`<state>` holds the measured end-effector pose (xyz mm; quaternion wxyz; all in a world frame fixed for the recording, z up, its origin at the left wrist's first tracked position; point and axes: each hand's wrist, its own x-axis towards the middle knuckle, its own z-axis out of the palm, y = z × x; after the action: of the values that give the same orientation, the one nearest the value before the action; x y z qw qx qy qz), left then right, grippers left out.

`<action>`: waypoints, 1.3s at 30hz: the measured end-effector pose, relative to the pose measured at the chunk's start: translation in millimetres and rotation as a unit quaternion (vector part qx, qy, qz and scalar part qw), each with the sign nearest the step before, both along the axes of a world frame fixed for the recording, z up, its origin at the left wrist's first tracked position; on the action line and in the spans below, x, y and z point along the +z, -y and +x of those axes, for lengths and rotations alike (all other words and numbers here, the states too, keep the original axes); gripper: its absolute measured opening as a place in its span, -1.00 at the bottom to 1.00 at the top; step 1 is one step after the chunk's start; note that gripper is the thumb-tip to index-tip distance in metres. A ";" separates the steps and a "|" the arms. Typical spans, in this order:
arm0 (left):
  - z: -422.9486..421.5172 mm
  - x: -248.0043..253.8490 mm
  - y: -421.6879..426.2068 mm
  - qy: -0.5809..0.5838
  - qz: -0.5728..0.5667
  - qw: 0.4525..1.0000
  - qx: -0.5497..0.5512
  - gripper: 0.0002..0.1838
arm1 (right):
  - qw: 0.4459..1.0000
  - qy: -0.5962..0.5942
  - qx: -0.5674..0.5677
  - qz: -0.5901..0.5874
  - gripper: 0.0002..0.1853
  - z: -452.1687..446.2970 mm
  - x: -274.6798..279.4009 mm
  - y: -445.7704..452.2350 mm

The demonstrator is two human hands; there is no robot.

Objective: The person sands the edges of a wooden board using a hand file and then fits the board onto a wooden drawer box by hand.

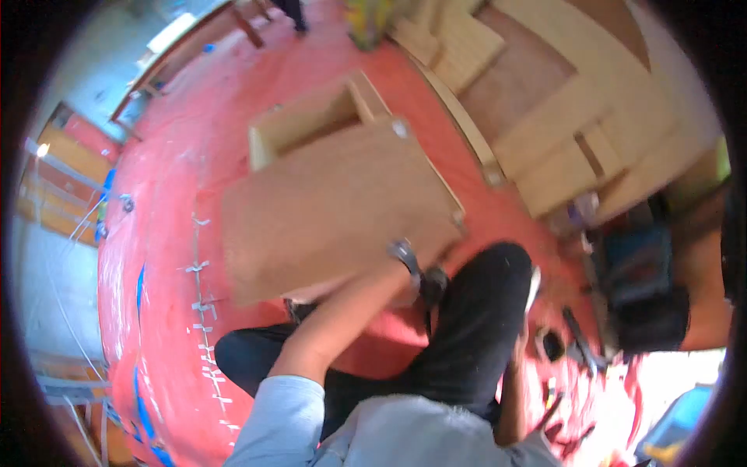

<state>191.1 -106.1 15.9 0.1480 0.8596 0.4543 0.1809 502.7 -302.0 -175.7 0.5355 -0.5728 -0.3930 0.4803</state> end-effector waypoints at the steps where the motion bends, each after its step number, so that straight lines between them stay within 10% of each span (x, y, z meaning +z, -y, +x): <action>1: -5.6 -5.9 3.2 -0.030 0.060 0.997 -0.046 -0.77 | 1.000 -0.015 -0.008 -0.005 -0.55 -1.5 4.4 -1.8; 7: -31.3 -58.0 -1.3 -0.084 0.121 0.989 -0.006 -0.53 | 0.974 -0.169 0.006 -0.151 -0.73 -36.1 76.1 -28.9; 13: -37.7 -50.7 -27.8 -0.100 0.024 0.994 -0.033 -0.29 | 0.967 -0.249 -0.004 -0.058 -0.66 -53.4 75.9 -62.5; 30: -92.6 -31.0 -34.0 -0.061 -0.047 0.996 0.048 -0.42 | 0.968 -0.251 0.011 -0.004 -0.64 -76.9 73.7 -138.7; 36: -96.8 -2.0 -49.4 0.042 -0.280 0.954 0.102 -0.44 | 0.955 0.213 0.099 0.181 -0.55 -78.0 91.2 -142.8; 39: -61.2 29.9 -48.2 0.205 -0.549 0.806 0.088 -0.42 | 0.936 0.259 0.071 0.226 -0.40 -87.7 127.9 -148.3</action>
<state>129.9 -57.9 45.8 0.6682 0.5343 0.5106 0.0854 415.0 -153.7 -47.8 0.4954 -0.5116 -0.6557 0.2508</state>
